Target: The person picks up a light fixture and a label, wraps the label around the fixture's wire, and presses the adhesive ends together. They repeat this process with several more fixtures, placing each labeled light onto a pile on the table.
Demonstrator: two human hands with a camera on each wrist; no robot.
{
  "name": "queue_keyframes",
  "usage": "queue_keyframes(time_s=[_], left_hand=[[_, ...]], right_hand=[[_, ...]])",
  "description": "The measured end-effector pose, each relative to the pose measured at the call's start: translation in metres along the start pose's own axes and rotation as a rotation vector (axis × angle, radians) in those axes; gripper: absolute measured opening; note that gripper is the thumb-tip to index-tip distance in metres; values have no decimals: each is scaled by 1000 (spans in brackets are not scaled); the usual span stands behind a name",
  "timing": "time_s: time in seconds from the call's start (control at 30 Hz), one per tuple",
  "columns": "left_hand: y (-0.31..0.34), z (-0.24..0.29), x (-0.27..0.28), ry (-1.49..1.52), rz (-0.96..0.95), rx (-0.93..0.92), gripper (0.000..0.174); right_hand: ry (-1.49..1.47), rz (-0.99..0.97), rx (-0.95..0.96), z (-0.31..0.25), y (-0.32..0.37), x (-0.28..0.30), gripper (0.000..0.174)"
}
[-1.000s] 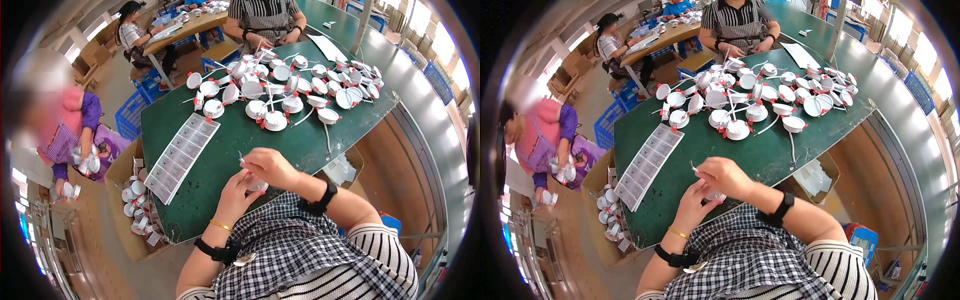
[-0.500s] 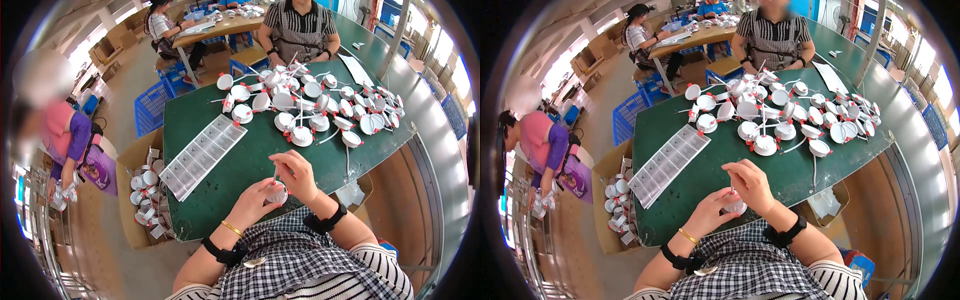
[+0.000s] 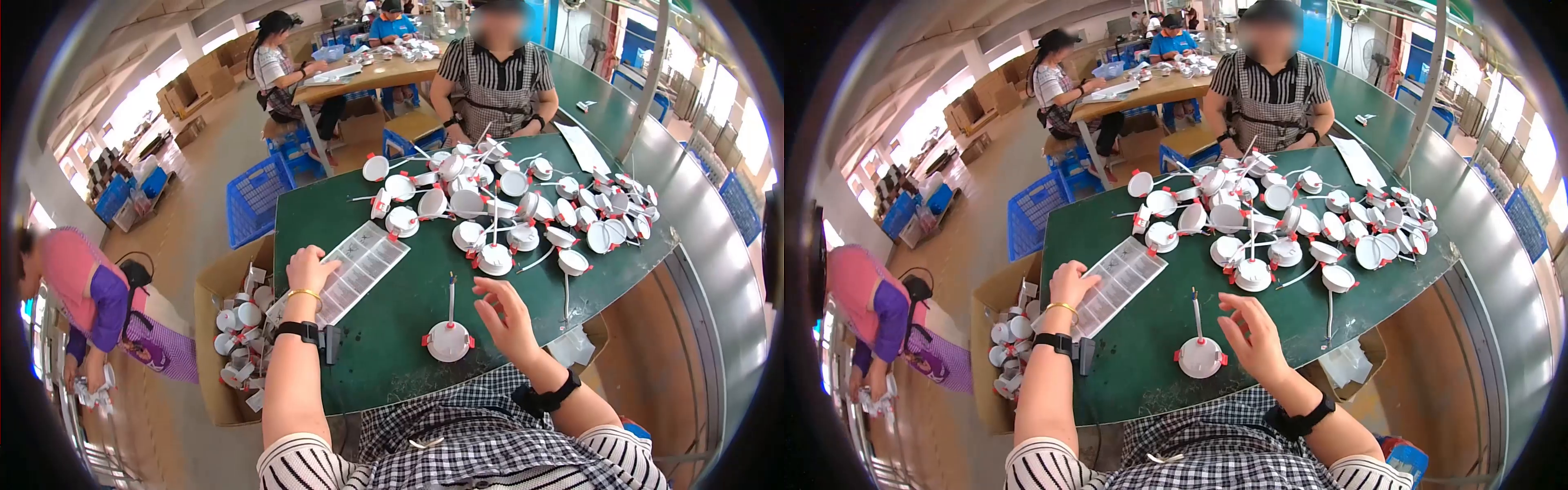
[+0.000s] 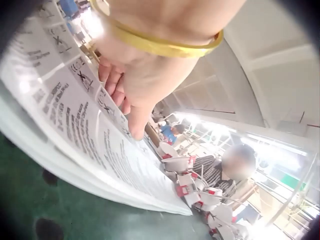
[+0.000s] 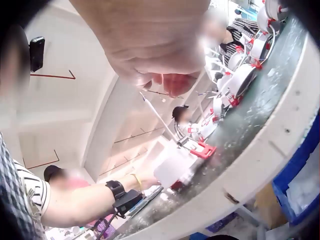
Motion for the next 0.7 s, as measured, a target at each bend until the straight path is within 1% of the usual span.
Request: queue_keyframes(time_s=[0.03,0.1,0.13,0.2,0.23,0.37,0.43,0.47,0.53,0.57,0.6,0.67,0.7], left_hand=[[-5,-3,-1,6,-2,-8,18],[-13,-9,-5,185,-205,68,22],[-16,-12,-4,187,-210,64,22],[-19,-12,2,423,-192,91,22],[-17,-11,4,400,-149,84,24],[-1,8,40,501,-91,55,19],[14,22,72,691,-132,2,14],[25,32,94,688,-123,-1,14],[56,61,142,633,-182,-66,8],[74,75,162,634,-226,-64,8],[91,88,176,636,-264,-70,8],[122,101,186,554,-269,-245,9],[136,113,193,537,-317,-276,9]], right_hand=[[8,-2,-24,3,6,5,35],[17,-8,-70,3,10,10,34],[20,-5,-74,6,15,13,34],[17,1,-148,16,26,22,34],[6,3,-178,16,28,23,33],[35,-13,-130,10,27,29,31],[49,-29,-14,-12,15,35,31],[46,-28,-5,-24,7,38,31],[137,-32,234,-58,-12,42,34],[151,-39,303,-73,-19,42,38],[151,-25,321,-86,-21,40,38],[259,-68,576,-111,-27,34,39],[200,-115,590,-114,-26,31,38]])
Point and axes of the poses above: each hand's wrist, its own y-axis away from the middle knuckle, its own x-axis out of the back of the hand, z = x × y, the point moved 2 cm from there along -y, towards the middle knuckle, and after that the axes turned 3 degrees about y, right-handed, at the moved point
